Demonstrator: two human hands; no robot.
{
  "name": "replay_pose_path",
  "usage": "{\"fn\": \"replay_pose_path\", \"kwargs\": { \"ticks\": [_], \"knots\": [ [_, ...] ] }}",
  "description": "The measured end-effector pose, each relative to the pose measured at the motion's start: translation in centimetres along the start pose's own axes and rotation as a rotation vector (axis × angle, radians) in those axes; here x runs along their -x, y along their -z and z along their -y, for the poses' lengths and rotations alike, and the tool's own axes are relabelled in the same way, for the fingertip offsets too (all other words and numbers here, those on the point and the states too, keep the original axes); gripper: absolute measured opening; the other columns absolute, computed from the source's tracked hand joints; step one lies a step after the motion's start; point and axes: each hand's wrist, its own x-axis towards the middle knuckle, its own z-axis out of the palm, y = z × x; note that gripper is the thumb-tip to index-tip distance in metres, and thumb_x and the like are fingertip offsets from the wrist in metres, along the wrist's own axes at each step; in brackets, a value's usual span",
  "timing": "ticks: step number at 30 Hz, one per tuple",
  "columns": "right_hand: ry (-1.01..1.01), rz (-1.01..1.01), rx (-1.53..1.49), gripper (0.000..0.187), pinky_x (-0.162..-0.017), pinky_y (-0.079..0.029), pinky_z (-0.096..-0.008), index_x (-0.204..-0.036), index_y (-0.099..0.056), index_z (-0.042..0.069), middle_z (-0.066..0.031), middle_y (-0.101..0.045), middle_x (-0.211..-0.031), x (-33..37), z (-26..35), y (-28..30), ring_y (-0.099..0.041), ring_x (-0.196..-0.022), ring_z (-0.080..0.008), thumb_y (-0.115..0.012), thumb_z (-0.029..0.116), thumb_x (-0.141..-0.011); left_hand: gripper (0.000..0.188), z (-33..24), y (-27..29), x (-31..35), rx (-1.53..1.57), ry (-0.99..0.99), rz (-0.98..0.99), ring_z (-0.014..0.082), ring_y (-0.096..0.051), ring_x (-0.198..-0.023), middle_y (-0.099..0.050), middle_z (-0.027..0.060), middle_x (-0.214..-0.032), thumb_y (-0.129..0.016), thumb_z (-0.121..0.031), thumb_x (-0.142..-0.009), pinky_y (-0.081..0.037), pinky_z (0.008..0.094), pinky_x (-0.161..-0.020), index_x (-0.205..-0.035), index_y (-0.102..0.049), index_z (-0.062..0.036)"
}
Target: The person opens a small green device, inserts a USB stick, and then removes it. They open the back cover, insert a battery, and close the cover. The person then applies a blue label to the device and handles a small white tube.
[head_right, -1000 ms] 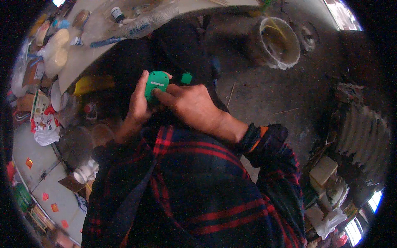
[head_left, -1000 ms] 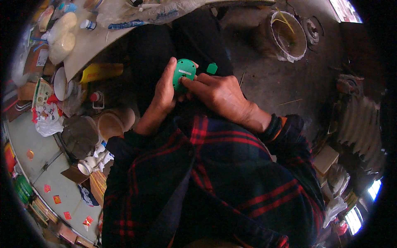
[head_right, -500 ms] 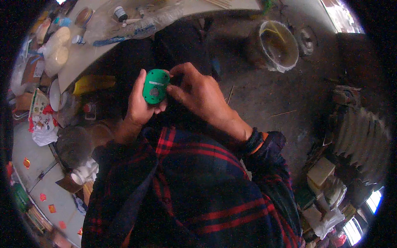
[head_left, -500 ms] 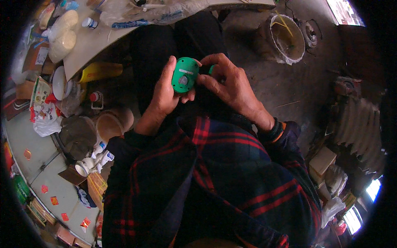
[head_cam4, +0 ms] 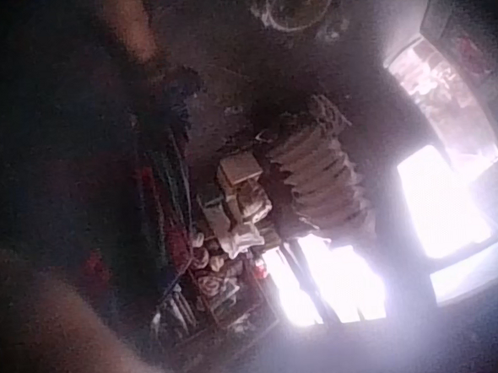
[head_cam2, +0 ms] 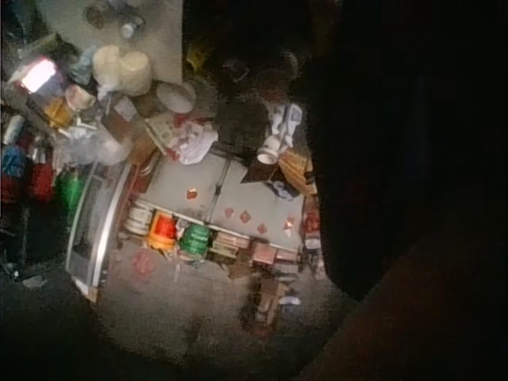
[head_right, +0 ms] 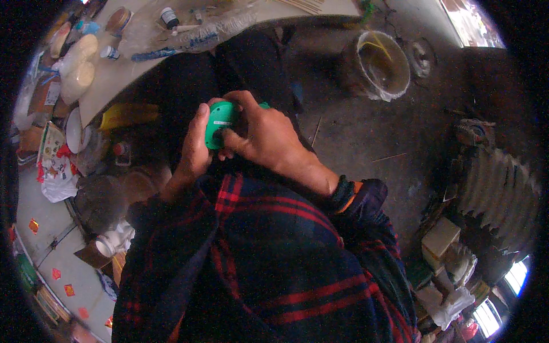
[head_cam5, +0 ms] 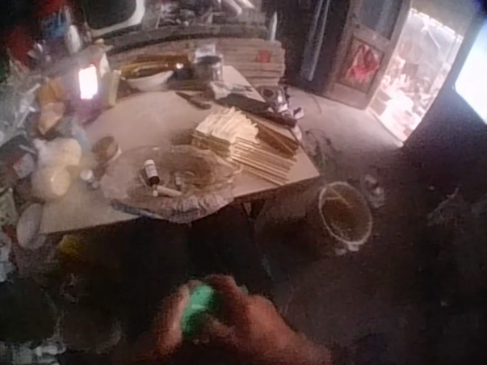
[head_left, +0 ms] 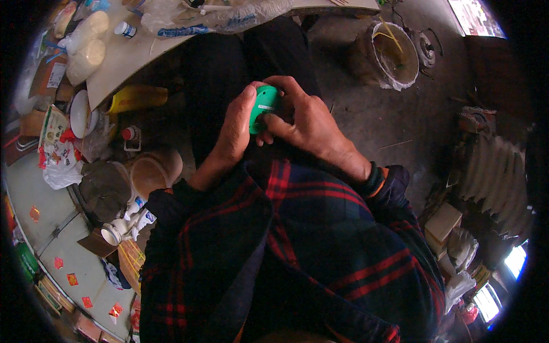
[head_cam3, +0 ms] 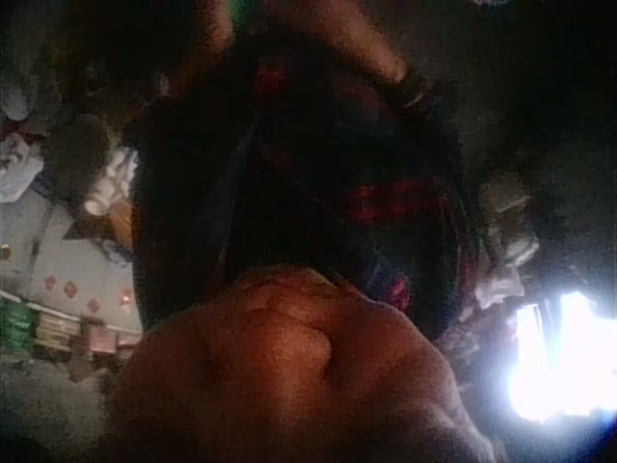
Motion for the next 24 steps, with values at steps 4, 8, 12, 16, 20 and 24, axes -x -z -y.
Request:
{"fn": "replay_pose_path", "kwargs": {
  "ticks": [4,8,12,16,20,24],
  "knots": [
    [0.008,-0.012,0.111,0.054,-0.067,-0.052,-0.0491,-0.123,-0.044,0.008,-0.0216,-0.065,-0.076,-0.1,0.2,-0.2,-0.063,-0.072,-0.042,-0.063,0.027,-0.076,0.049,0.0,-0.2,0.0,-0.071,-0.021,-0.061,0.0072,-0.051,-0.055,-0.057,0.0009,-0.081,-0.027,-0.047,-0.099,-0.037,0.0197,-0.044,-0.111,-0.054,-0.0088],
    [-0.012,0.014,0.177,0.053,-0.067,-0.053,-0.0426,-0.124,-0.045,0.007,-0.019,-0.066,-0.081,-0.1,0.3,-0.2,-0.066,-0.075,-0.0373,-0.061,0.018,-0.075,0.049,0.0,-0.1,0.0,-0.135,-0.05,-0.061,0.0064,-0.05,-0.056,-0.057,0.0005,-0.081,-0.026,-0.047,-0.099,-0.037,0.0197,-0.044,-0.111,-0.055,-0.0088],
    [0.001,0.017,0.136,0.053,-0.065,-0.052,-0.0426,-0.126,-0.045,0.007,-0.0187,-0.065,-0.077,-0.1,0.4,0.0,-0.066,-0.071,-0.0361,-0.064,0.021,-0.078,0.05,0.1,-0.1,-0.2,-0.052,-0.044,-0.066,0.0071,-0.051,-0.055,-0.058,0.0009,-0.08,-0.026,-0.048,-0.099,-0.036,0.0199,-0.044,-0.112,-0.055,-0.0082],
    [-0.008,-0.033,-0.083,0.048,-0.06,-0.051,-0.0398,-0.122,-0.049,0.005,-0.0153,-0.065,-0.071,0.2,0.5,1.9,-0.065,-0.064,-0.0286,-0.068,0.025,-0.082,0.054,-0.1,0.6,-0.2,0.266,0.089,0.103,0.0094,-0.052,-0.056,-0.059,0.0033,-0.081,-0.026,-0.051,-0.098,-0.037,0.0205,-0.044,-0.114,-0.054,-0.0074],
    [-0.012,-0.163,-0.104,0.037,-0.065,-0.05,-0.0311,-0.116,-0.056,0.001,-0.0133,-0.066,-0.079,0.0,-0.6,3.8,-0.062,-0.073,-0.0152,-0.067,0.021,-0.087,0.055,-0.1,0.8,-0.4,0.118,-0.012,0.09,0.0138,-0.058,-0.062,-0.061,0.0071,-0.083,-0.036,-0.052,-0.095,-0.042,0.0236,-0.049,-0.118,-0.053,-0.0053],
    [-0.034,-0.107,-0.151,0.027,-0.07,-0.049,-0.0318,-0.103,-0.061,-0.001,-0.0138,-0.066,-0.084,0.5,-1.7,3.5,-0.061,-0.078,-0.0162,-0.063,0.023,-0.09,0.062,-0.5,0.7,-0.7,-0.74,-0.616,-0.121,0.0212,-0.063,-0.075,-0.062,0.0115,-0.089,-0.063,-0.046,-0.084,-0.051,0.0304,-0.061,-0.126,-0.049,-0.0032]
  ]
}}
